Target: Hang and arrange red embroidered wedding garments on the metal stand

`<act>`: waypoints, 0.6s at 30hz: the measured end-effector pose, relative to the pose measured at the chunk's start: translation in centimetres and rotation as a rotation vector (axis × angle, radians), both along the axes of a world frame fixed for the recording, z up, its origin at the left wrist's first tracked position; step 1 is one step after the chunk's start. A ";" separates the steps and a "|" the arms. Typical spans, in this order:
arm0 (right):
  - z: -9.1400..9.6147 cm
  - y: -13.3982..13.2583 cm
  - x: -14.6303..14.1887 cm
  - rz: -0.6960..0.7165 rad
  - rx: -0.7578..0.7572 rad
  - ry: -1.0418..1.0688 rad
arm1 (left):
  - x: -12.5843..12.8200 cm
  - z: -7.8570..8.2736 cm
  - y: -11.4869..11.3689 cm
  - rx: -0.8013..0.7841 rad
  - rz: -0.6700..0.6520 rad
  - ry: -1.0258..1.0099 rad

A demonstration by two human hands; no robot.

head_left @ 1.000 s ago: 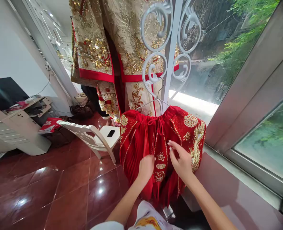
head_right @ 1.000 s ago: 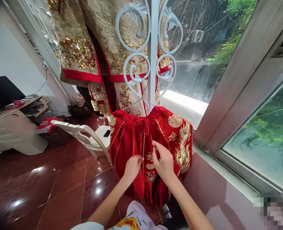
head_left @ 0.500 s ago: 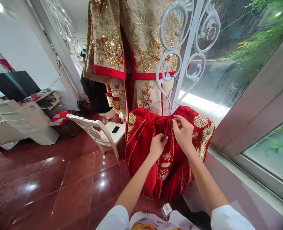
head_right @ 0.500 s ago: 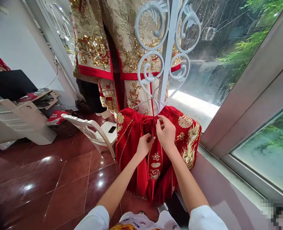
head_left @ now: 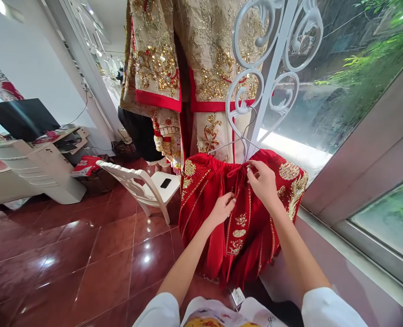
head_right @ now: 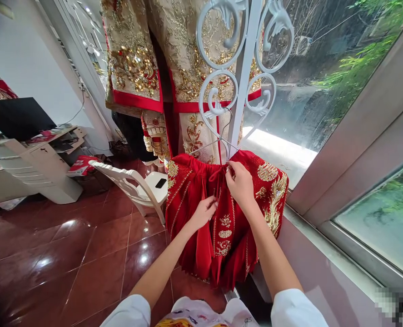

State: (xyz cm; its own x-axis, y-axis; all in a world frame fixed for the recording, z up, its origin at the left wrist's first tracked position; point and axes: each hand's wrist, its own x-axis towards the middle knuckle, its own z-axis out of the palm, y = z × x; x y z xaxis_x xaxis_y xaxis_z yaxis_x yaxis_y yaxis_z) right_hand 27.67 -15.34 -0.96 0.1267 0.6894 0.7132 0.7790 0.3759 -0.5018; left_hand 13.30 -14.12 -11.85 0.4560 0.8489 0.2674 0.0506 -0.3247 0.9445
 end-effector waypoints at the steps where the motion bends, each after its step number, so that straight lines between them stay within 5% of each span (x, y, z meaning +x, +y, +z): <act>1: 0.1 -0.1 0.0 0.003 0.008 -0.022 | -0.3 -0.7 -0.3 0.072 0.008 0.119; 6: 0.5 -1.0 -0.2 -0.035 -0.050 -0.233 | -3.6 -7.0 -4.0 0.146 -0.030 0.809; 9: 0.3 -1.4 -0.4 -0.176 -0.147 -0.447 | -5.8 -10.4 -6.6 0.099 -0.072 0.983; 11: 0.1 -1.6 -0.5 -0.244 -0.176 -0.573 | -6.4 -11.0 -7.6 0.107 -0.111 1.065; 14: -0.5 -1.9 -0.3 -0.242 -0.174 -0.693 | -5.9 -8.3 -7.2 0.161 -0.214 1.118; 17: -1.0 -2.6 0.1 -0.143 -0.142 -0.736 | -4.3 -1.9 -5.5 0.316 -0.193 1.008; 18: -1.1 -2.9 0.2 -0.089 -0.137 -0.735 | -3.8 0.6 -4.8 0.460 -0.054 0.867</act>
State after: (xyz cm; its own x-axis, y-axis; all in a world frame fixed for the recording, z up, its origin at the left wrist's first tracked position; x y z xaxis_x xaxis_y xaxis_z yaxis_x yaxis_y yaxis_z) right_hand 27.83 -18.25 -2.07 -0.2892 0.7875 0.5443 0.9560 0.2674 0.1211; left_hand 9.54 -18.94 -11.23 0.6853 0.7181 0.1211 0.6409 -0.6737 0.3678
